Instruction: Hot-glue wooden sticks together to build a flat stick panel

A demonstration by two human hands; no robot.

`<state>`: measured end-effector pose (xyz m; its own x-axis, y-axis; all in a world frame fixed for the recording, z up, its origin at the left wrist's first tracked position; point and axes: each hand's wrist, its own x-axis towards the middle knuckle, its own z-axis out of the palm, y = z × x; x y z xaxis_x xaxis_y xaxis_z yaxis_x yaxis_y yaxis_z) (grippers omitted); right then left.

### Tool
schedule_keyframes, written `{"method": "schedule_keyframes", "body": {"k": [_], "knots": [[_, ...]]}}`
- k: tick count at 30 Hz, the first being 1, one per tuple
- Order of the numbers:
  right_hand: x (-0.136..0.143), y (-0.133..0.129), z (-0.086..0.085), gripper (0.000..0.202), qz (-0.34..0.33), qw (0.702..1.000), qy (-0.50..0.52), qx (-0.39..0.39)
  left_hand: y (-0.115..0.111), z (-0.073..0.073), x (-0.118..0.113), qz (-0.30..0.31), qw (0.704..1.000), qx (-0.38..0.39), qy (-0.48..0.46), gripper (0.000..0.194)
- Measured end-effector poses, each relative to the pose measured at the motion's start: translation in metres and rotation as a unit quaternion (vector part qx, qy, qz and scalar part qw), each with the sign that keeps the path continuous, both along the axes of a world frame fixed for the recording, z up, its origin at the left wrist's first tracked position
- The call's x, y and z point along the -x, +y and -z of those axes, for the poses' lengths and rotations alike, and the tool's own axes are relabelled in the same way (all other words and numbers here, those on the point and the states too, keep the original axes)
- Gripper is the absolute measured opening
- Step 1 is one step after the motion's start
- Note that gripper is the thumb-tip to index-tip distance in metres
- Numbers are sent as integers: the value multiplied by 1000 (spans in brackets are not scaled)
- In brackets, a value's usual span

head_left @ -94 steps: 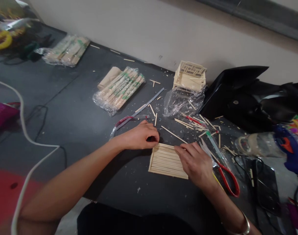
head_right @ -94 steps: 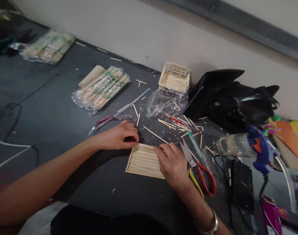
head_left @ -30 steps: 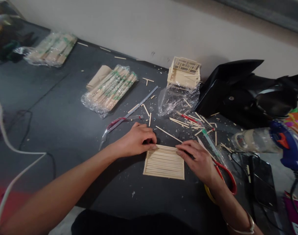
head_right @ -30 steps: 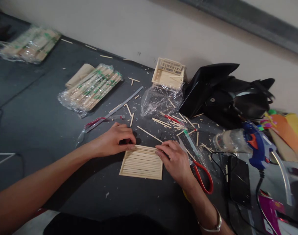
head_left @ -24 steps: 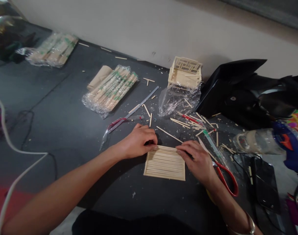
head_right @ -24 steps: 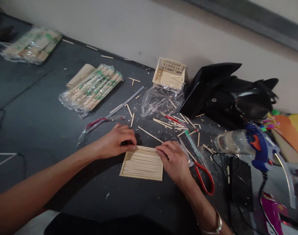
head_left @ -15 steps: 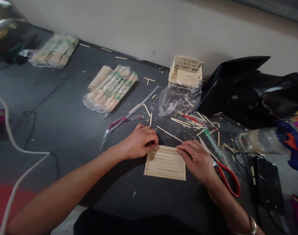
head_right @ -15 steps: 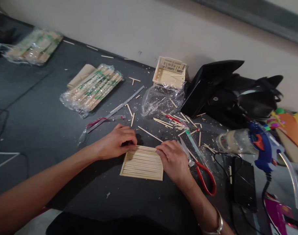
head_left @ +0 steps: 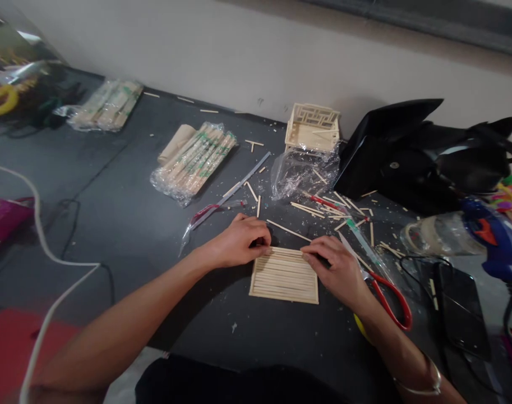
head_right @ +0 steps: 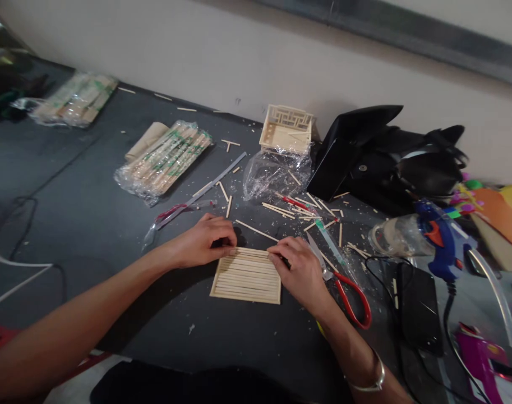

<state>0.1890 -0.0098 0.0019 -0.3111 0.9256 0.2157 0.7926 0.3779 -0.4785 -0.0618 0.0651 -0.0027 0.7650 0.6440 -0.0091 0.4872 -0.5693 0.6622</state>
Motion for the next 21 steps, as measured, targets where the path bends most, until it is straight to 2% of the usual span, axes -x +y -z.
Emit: {"method": "schedule_keyframes", "body": {"k": [7,13,21], "knots": [[2,-2,4,23,21,998,6,-54,-2,1,2,-2,999,-6,-32,20],[7,0,4,26,-7,996,-25,-82,-5,5,-7,-11,998,-33,-49,16],[14,1,-3,28,-35,993,-57,-100,-9,-2,-12,-17,999,-35,-16,11]]}}
